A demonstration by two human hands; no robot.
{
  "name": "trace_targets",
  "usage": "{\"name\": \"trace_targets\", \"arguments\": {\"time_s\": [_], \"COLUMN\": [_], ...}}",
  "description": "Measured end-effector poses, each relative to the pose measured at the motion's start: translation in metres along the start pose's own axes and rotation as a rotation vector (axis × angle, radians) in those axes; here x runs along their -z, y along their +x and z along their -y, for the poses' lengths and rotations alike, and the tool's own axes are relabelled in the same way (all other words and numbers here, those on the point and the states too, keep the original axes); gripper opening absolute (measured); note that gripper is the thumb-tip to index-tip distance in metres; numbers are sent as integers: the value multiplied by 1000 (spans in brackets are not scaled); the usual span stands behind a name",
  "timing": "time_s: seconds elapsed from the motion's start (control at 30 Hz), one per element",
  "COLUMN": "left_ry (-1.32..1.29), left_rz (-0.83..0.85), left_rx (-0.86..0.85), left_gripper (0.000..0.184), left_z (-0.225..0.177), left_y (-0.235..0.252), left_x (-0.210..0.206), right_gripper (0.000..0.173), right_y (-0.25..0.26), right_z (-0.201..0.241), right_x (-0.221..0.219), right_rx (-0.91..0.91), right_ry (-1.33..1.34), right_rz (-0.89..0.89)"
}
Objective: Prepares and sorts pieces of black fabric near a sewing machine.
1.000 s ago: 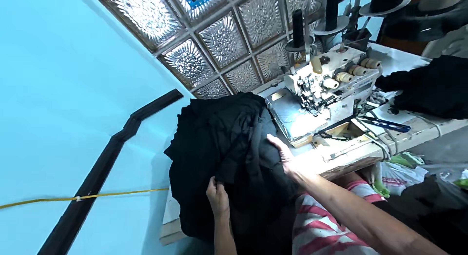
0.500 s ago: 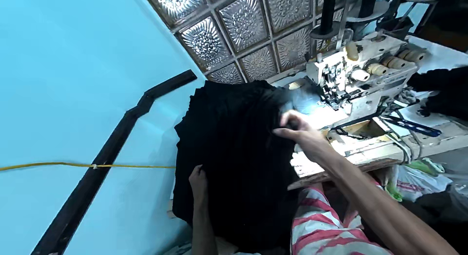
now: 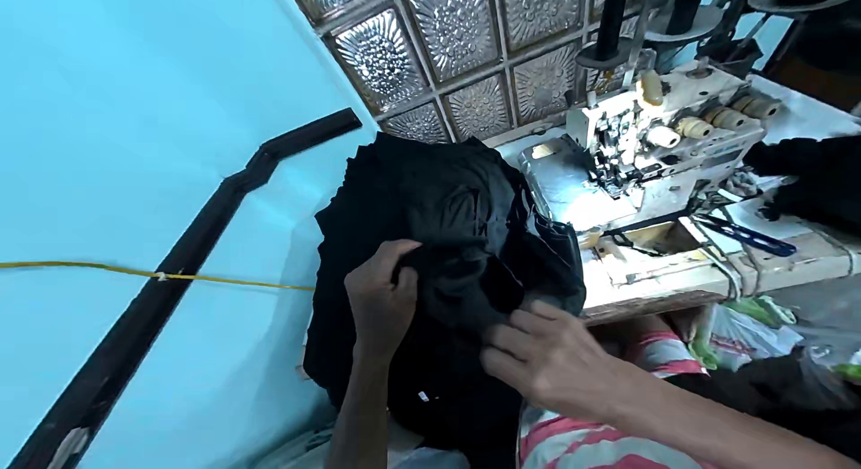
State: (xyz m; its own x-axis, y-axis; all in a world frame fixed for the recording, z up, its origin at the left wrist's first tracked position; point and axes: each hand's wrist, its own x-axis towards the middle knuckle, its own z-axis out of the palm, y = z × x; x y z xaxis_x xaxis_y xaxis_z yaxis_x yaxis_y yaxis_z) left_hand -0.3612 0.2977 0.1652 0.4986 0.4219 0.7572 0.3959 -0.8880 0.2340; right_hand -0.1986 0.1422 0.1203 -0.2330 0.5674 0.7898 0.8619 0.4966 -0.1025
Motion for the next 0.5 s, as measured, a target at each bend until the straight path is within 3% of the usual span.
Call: {"name": "trace_targets", "arguments": {"time_s": [0.07, 0.1, 0.17, 0.23, 0.27, 0.33, 0.37, 0.43, 0.5], "left_ry": [81, 110, 144, 176, 181, 175, 170, 169, 180], "left_rz": [14, 10, 6, 29, 48, 83, 99, 133, 148], "left_rx": [-100, -131, -159, -179, -194, -228, -243, -256, -269], "left_gripper": [22, 21, 21, 22, 22, 21, 21, 21, 20], "left_z": [-11, -14, -18, -23, -25, -27, -28, -31, -34], "left_y": [15, 21, 28, 34, 35, 39, 42, 49, 57], "left_x": [9, 12, 14, 14, 14, 10, 7, 3, 0], "right_gripper": [16, 14, 22, 33, 31, 30, 27, 21, 19], "right_y": [-9, -18, -36, -29, -21, -4, -2, -3, 12], "right_z": [-25, -41, -63, -52, -38, -9, 4, 19, 22], "right_x": [-31, -40, -44, -28, -15, 16, 27, 24, 6], "right_rx": [36, -71, -445, -797, -863, -793, -663, -383, -257], "right_ry": [-95, -158, -253, -258, -235, -133, -98, -58, -39], "right_rz": [121, 226, 471, 784, 887, 984, 878, 460, 201]}}
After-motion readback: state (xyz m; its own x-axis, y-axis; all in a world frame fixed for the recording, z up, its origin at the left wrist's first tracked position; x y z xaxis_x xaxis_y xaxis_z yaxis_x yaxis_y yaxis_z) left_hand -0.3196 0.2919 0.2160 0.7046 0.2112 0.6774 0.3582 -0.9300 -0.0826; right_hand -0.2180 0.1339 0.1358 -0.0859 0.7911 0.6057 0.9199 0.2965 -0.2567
